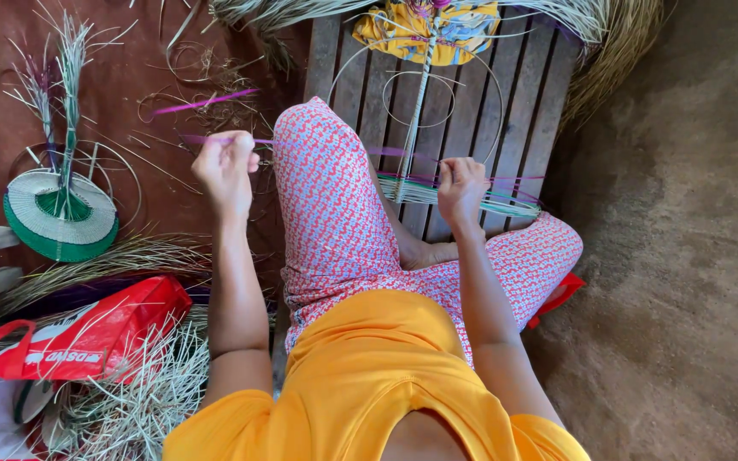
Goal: Weaving colorful strands around a circular frame to create a decorative object
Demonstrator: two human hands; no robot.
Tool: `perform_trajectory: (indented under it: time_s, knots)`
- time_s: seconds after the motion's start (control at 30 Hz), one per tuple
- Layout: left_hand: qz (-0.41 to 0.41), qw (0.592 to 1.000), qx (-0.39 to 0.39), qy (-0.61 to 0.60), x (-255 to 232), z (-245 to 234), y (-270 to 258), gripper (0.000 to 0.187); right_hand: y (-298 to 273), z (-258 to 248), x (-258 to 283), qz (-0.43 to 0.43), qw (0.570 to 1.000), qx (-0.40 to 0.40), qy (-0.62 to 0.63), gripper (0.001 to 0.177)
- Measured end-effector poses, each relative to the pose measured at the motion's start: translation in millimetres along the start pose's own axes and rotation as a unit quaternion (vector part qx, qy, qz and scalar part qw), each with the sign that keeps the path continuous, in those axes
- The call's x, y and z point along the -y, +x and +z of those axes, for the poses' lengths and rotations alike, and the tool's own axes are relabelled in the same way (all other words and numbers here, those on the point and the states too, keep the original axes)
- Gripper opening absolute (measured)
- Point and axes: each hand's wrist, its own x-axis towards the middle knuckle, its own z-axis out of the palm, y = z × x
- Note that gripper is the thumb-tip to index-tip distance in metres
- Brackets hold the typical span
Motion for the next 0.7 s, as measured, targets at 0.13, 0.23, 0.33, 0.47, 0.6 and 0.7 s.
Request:
perform_trajectory:
  time_s: [0.13, 0.23, 0.33, 0.47, 0.6, 0.7]
  knots:
    - [-0.078, 0.947, 0.246, 0.191, -37.6, 24.5, -25.9, 0.020, -0.1, -5.1, 57.4, -0.092, 0.992, 0.041, -0.076, 0.005]
    - [0.125, 0.929, 0.328, 0.118, -47.3, 86.9, -68.2, 0.035, -10.7, 5.7, 76.5, -0.149, 0.983, 0.097, -0.039, 0.004]
    - [0.164, 0.891, 0.379, 0.186, -24.8, 116.3, -84.7, 0.035, -13.9, 1.4, 88.8, -0.170, 0.979, 0.108, -0.024, 0.005]
    - [0.160, 0.880, 0.395, 0.212, -18.9, 118.5, -84.3, 0.018, -13.0, -13.3, 94.3, -0.159, 0.981, 0.111, -0.016, 0.005]
    - [0.140, 0.895, 0.367, 0.209, -27.5, 113.6, -82.4, 0.006, -8.1, -16.6, 94.5, -0.163, 0.980, 0.111, -0.016, 0.008]
    - [0.117, 0.912, 0.356, 0.168, -24.0, 112.3, -92.5, 0.009, -9.8, -14.8, 84.7, -0.154, 0.981, 0.118, -0.021, 0.011]
